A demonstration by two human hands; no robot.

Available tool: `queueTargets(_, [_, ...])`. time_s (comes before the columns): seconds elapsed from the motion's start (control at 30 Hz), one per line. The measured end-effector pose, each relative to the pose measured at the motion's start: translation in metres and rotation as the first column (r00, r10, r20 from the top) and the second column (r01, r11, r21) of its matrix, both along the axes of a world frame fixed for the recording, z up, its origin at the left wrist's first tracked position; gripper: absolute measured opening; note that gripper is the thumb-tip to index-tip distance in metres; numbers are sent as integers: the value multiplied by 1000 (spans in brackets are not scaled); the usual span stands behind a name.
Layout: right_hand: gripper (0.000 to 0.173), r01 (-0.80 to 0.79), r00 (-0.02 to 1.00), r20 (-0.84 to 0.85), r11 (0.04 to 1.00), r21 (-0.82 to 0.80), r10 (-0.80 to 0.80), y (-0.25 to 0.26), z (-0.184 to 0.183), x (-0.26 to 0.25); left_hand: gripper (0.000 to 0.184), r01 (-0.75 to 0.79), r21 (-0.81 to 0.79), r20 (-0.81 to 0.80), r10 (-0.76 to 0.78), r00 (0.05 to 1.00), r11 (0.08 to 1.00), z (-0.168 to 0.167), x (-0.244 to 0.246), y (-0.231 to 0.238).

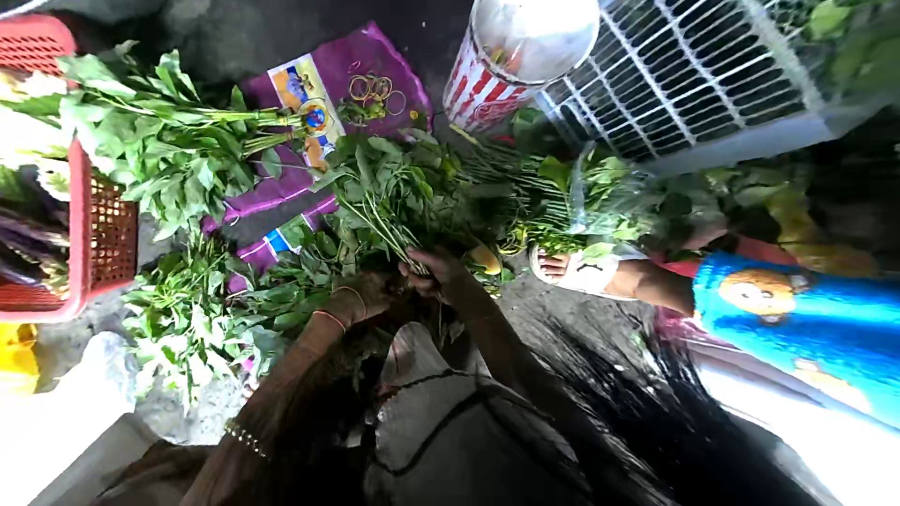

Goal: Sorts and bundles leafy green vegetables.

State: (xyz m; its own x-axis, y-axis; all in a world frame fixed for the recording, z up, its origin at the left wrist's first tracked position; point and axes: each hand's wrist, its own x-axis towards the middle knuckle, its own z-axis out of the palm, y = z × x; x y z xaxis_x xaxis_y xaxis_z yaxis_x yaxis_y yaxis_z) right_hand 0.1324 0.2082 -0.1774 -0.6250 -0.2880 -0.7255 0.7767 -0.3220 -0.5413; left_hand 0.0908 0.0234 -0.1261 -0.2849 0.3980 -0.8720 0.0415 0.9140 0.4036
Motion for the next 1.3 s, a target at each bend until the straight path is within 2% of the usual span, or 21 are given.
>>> queueTargets(0.07, [29,29,999,-31,999,18,-28,-1,7,0,41,-211,102,-24,214,976,972,-1,-6,-2])
queueTargets(0.1, [30,46,998,-36,999,29,-45,-1,10,-1,34,-369,189,10,374,928,910,-5,-8,-3])
queueTargets(0.13, [31,60,998,-30,997,44,-59,-1,14,-3,29,-561,243,106,554,826,791,-10,-8,-2])
queueTargets(0.2, [30,85,996,-13,994,71,-84,-2,20,-8,28,-872,129,338,806,487,473,-12,-11,2])
queueTargets(0.23, [30,83,997,-13,993,82,-82,-2,21,-9,32,-933,54,397,849,348,357,-13,-12,3])
queueTargets(0.3, [31,62,998,-23,995,78,-60,1,19,-8,39,-971,10,370,901,227,240,-15,-8,3])
queueTargets(0.37, [29,54,999,-9,998,41,-54,2,17,-6,48,-967,113,196,949,248,229,-21,2,2])
queueTargets(0.43, [26,49,999,5,997,-56,-49,2,14,-4,50,-918,267,84,942,325,293,-31,10,-7])
queueTargets(0.5, [41,27,1000,2,994,-105,-27,-1,10,-2,40,-883,336,107,918,382,328,-33,8,-11])
queueTargets(0.57, [61,-1,1000,17,999,-41,2,-6,9,-5,27,-919,296,221,917,330,260,-31,-1,-7])
queueTargets(0.73, [35,-38,999,-26,981,192,43,-12,15,-8,23,-949,210,267,919,289,237,-22,-3,6])
queueTargets(0.8, [38,-59,994,-67,952,301,83,-17,18,-6,21,-931,221,260,902,344,291,-18,9,7])
queueTargets(0.87, [40,-57,991,-87,920,388,98,-20,18,-5,20,-864,283,208,853,479,416,-22,20,12])
queueTargets(0.93, [39,8,995,-90,917,398,31,-22,17,-3,25,-829,293,182,824,537,476,-21,25,19])
queueTargets(0.97, [38,43,997,-75,925,378,-16,-22,19,-2,26,-847,305,212,836,506,435,-21,27,21])
queueTargets(1.03, [32,88,995,-80,948,306,-67,-23,23,-1,26,-925,309,384,860,336,223,-23,28,23])
queueTargets(1.07, [29,89,993,-99,958,272,-64,-24,24,-1,29,-958,262,499,834,236,114,-25,26,22])
queueTargets(1.13, [32,29,987,-158,942,333,25,-28,30,0,29,-979,204,595,792,137,15,-30,22,23])
queueTargets(1.17, [33,-57,969,-189,889,454,159,-29,34,0,26,-979,202,596,794,119,-5,-30,20,25])
queueTargets(1.23, [39,-191,863,-210,681,707,460,-23,37,0,24,-976,212,623,776,101,-43,-28,17,22])
queueTargets(1.3, [40,-211,778,-168,504,838,605,-10,52,-1,29,-964,249,646,757,97,-90,-27,16,22])
